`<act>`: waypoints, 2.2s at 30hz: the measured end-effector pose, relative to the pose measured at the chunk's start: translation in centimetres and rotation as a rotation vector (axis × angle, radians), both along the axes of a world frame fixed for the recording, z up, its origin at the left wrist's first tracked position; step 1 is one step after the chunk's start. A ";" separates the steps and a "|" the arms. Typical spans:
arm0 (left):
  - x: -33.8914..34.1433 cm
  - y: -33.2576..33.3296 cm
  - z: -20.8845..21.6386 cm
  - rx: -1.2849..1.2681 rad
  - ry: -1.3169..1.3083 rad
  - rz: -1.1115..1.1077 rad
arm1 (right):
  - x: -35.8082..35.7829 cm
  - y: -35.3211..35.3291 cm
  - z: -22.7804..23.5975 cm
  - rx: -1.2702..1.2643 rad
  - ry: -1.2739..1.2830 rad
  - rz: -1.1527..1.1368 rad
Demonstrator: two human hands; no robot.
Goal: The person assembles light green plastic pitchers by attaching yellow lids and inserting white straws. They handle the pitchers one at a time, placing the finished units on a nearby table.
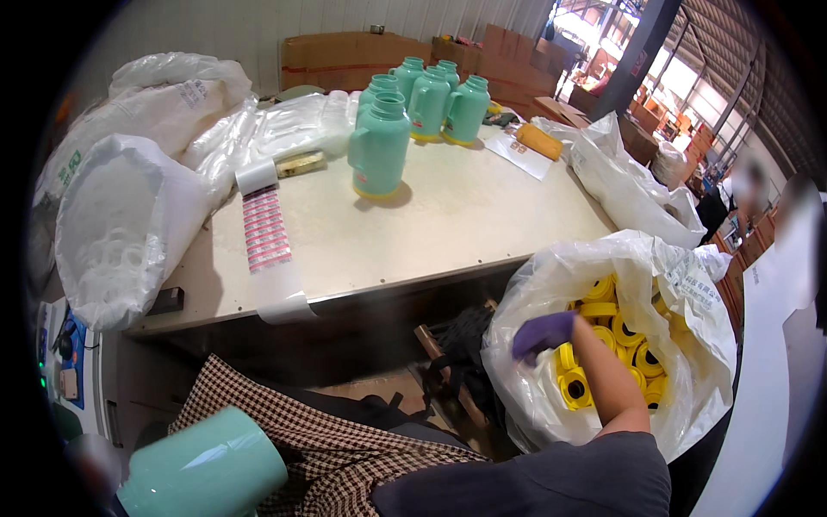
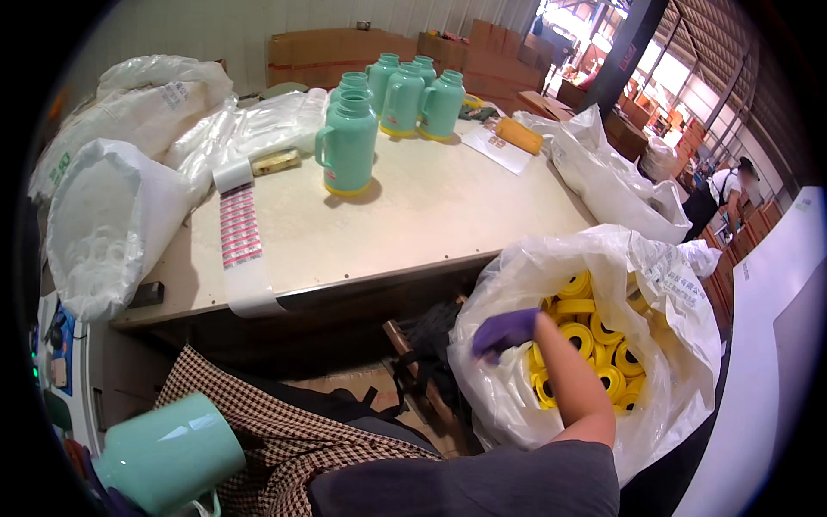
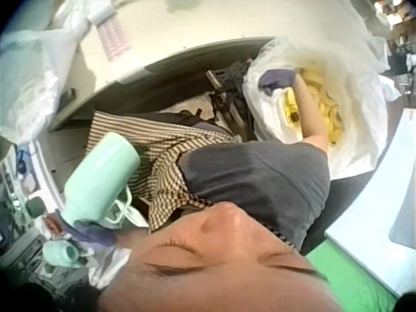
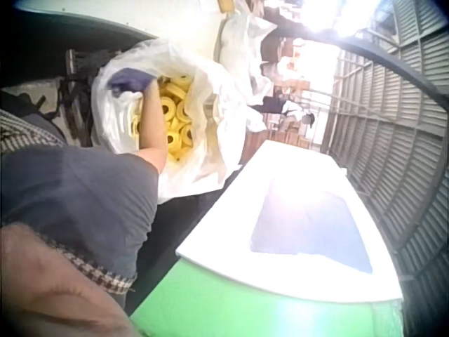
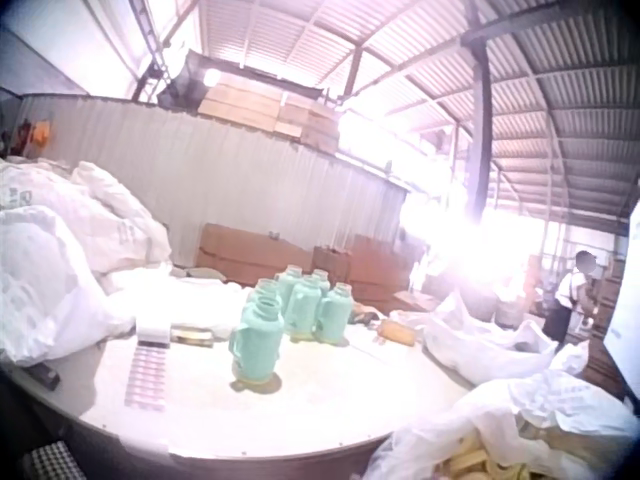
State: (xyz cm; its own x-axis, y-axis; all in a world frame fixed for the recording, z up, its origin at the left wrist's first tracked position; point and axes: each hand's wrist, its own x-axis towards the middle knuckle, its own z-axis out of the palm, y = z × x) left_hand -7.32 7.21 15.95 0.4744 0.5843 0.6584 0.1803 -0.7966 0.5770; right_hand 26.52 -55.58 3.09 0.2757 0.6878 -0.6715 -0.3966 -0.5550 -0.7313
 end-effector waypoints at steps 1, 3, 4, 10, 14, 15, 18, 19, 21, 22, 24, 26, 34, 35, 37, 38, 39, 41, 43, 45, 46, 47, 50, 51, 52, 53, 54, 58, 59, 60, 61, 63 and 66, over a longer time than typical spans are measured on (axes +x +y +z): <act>-0.4 0.6 -1.7 -0.054 -0.051 0.019 | -0.5 -4.8 -0.4 0.020 -0.048 -0.318; -0.6 1.7 -5.8 -0.201 -0.116 0.008 | -2.6 -12.1 -3.0 0.206 -0.019 -0.965; -0.2 2.2 -7.9 -0.285 -0.138 -0.030 | -3.8 -16.3 -5.5 0.132 -0.171 -1.229; -1.2 2.5 -17.5 -0.597 -0.212 -0.186 | -7.5 -15.6 -15.7 -1.467 -1.506 -0.083; 3.3 -1.2 -16.0 -0.887 -0.143 -0.162 | -8.3 -23.4 -24.2 -1.524 -1.438 0.301; 2.9 -1.5 -15.5 -0.907 -0.191 -0.178 | -5.7 -22.0 -23.7 -1.543 -1.231 0.264; 2.8 -1.5 -15.3 -0.971 -0.285 -0.258 | -0.7 -20.7 -19.3 -1.612 -0.781 0.279; 3.1 -1.2 -16.1 -1.004 -0.296 -0.284 | -0.6 -22.1 -17.7 -1.663 -0.761 0.375; 3.9 -0.4 -17.8 -1.081 -0.318 -0.347 | -1.5 -24.0 -14.0 -1.878 -1.162 0.452; 1.9 -0.4 -17.8 -1.065 -0.361 -0.311 | 1.8 -15.5 -8.4 -1.784 -1.046 0.578; 0.6 0.6 -19.9 -1.143 -0.432 -0.357 | 3.9 -6.5 2.5 -1.563 -0.815 0.590; 1.3 2.3 -23.6 -1.305 -0.494 -0.521 | 3.4 -4.2 8.7 -1.269 -0.713 0.352; 3.5 -3.8 -21.3 -1.609 -0.688 -0.620 | 0.1 25.6 6.9 0.523 -0.930 -0.565; 3.6 -5.4 -19.2 -1.472 -0.622 -0.526 | -0.8 29.3 5.1 0.690 -0.852 -0.618; 4.4 -7.2 -15.2 -1.281 -0.420 -0.335 | -1.8 34.1 2.3 0.764 -1.107 -0.487; 4.4 -6.9 -15.5 -1.236 -0.395 -0.318 | -2.8 35.5 2.7 0.723 -1.202 -0.387; 4.4 -7.1 -14.3 -1.245 -0.416 -0.345 | -3.5 36.9 2.8 0.797 -1.277 -0.401; 4.1 -6.2 -15.2 -1.247 -0.485 -0.310 | -3.7 37.5 3.5 0.833 -1.288 -0.296; 3.6 -5.2 -15.1 -1.210 -0.480 -0.313 | -4.2 38.1 3.8 0.855 -1.314 -0.243; 3.0 -4.8 -15.6 -1.007 -0.337 -0.285 | -4.5 37.9 3.6 0.860 -1.369 -0.209; 2.9 -4.6 -16.0 -0.814 -0.202 -0.250 | -4.6 37.5 3.5 0.864 -1.411 -0.200; 2.8 -4.4 -16.7 -0.704 -0.130 -0.235 | -4.7 37.2 3.3 0.868 -1.454 -0.193; 2.5 -3.8 -18.3 -0.552 -0.053 -0.218 | -5.6 36.2 3.0 0.936 -1.457 -0.143; 2.4 -3.8 -18.7 -0.541 -0.052 -0.220 | -5.6 36.2 3.1 0.941 -1.462 -0.130; 2.6 -4.0 -17.4 -0.548 -0.051 -0.226 | -5.7 36.1 3.1 0.945 -1.466 -0.121; 2.8 -4.4 -16.1 -0.652 -0.115 -0.230 | -5.8 36.0 3.0 0.950 -1.466 -0.114; 3.1 -4.7 -14.8 -0.751 -0.186 -0.229 | -6.0 36.1 3.0 0.941 -1.417 -0.144; 3.3 -5.3 -13.4 -0.827 -0.328 -0.186 | -7.5 36.6 2.7 0.887 -1.077 -0.282; 3.2 -5.3 -13.6 -0.666 -0.260 -0.169 | -7.8 36.4 2.4 0.871 -0.959 -0.318; 3.2 -5.4 -13.7 -0.659 -0.226 -0.155 | -7.7 36.3 1.6 0.842 -0.869 -0.341; 3.4 -5.8 -12.8 -0.663 -0.179 -0.146 | -7.7 35.9 0.1 0.797 -0.773 -0.371; 4.1 -6.3 -11.4 -0.591 -0.092 -0.127 | -7.5 35.1 -1.1 0.774 -0.690 -0.414; 5.4 -6.7 -10.0 -0.566 -0.061 -0.160 | -7.1 33.6 -1.3 0.726 -0.862 -0.482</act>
